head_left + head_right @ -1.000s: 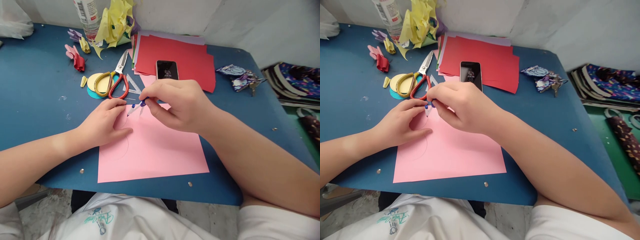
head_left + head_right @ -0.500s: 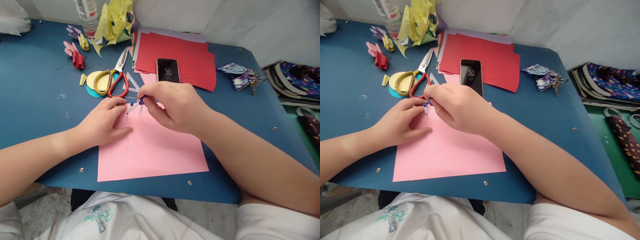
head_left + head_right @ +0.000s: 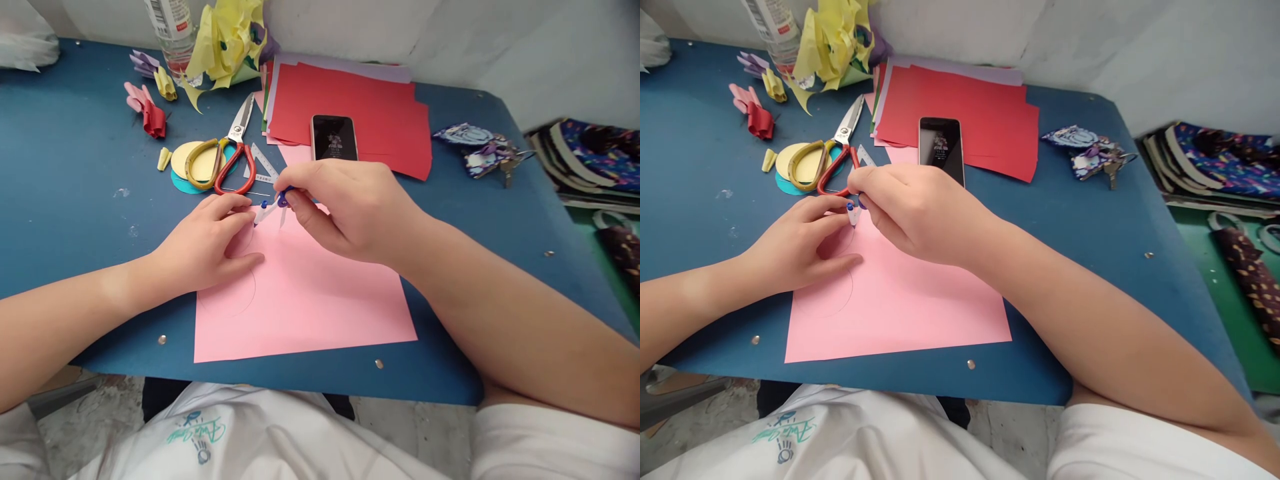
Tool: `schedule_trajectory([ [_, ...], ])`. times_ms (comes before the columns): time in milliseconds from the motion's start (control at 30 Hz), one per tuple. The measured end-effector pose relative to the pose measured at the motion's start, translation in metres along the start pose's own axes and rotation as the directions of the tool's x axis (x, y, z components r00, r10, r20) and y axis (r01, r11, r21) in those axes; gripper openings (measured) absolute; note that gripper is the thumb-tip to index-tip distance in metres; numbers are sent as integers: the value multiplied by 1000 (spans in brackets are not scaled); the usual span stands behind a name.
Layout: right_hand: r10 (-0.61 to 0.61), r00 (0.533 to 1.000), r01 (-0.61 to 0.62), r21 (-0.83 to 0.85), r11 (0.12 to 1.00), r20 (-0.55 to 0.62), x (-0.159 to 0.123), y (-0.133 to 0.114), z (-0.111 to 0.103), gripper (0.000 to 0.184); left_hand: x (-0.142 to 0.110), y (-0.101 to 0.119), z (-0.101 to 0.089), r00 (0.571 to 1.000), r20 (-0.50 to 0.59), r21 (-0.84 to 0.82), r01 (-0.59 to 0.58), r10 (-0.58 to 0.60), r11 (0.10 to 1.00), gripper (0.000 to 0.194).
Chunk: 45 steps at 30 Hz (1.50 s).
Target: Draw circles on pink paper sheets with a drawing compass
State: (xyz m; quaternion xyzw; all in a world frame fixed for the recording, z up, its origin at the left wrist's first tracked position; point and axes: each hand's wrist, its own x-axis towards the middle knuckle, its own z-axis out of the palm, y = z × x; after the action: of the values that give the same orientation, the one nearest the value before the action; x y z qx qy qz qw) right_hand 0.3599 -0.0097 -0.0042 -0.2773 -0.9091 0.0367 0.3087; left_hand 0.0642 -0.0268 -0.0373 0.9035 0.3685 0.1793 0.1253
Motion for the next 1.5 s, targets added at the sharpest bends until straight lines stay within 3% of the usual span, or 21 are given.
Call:
schedule_trajectory([
  [200,61,997,-61,10,998,42,2,-4,-3,36,0,1,1,1000,-6,19,15,-15,1000,52],
  [500,-18,999,17,22,1000,46,5,-5,-2,36,1,2,0,999,16,0,31,-31,1000,48],
  [700,-55,998,56,13,998,-18,6,5,-14,24,0,0,2,999,9,8,43,-43,999,64],
  [933,79,995,-76,-59,995,63,3,14,-25,29,0,-1,1,1000,9,6,21,-21,1000,62],
  [1133,99,994,-96,-58,994,47,3,17,-23,37,0,0,1,1000,12,-7,28,-28,1000,60],
  [1300,107,993,-104,-77,992,39,5,17,-21,31,1,1,-1,999,23,-10,41,-41,999,61],
  [1500,-47,999,48,-63,997,14,7,13,-24,24,1,0,0,999,9,-6,34,-34,999,64],
])
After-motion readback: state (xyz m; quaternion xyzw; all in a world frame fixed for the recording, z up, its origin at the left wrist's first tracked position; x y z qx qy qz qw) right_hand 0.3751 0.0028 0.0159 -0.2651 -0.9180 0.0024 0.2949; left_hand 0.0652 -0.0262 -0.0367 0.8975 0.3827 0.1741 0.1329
